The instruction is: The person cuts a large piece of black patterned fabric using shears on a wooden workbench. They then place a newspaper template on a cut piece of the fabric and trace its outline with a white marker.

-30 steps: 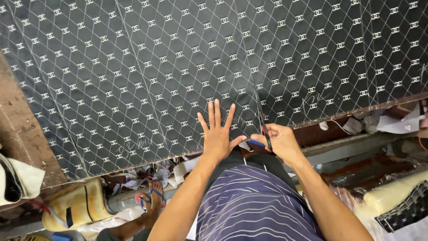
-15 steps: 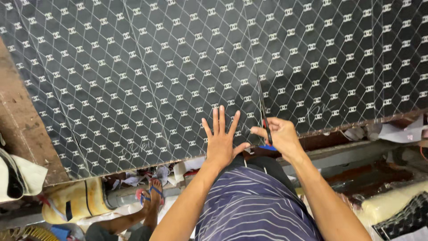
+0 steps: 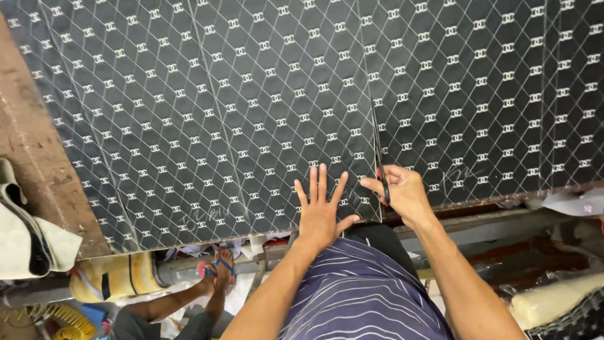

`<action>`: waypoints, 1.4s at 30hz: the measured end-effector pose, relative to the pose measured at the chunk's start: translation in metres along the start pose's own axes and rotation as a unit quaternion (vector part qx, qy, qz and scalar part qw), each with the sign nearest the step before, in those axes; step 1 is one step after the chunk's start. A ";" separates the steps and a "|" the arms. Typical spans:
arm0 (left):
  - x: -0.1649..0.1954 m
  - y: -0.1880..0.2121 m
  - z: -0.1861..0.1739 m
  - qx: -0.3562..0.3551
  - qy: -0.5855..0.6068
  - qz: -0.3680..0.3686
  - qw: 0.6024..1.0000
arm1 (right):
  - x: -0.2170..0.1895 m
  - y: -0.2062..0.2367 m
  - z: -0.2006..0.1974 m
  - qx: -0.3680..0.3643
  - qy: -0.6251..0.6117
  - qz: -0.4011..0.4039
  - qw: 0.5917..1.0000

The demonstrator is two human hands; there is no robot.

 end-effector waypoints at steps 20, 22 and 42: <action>-0.017 -0.028 -0.013 -0.140 0.038 -0.020 0.989 | -0.083 -0.051 0.007 0.000 0.005 -0.005 1.000; -0.018 -0.027 -0.012 -0.156 0.039 -0.020 0.987 | -0.090 -0.058 0.009 -0.006 0.005 -0.007 1.000; -0.045 -0.041 -0.019 -0.195 0.171 -0.006 0.966 | -0.173 -0.110 0.025 -0.003 -0.022 -0.014 1.000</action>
Point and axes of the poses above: each hand's wrist, its own y-axis away from the middle knuckle, its own z-axis out of the palm, x = y × z, the point moved 6 cm from there along -y, towards the middle knuckle, and after that the axes turned 9 degrees about z, right-handed, at the moved point
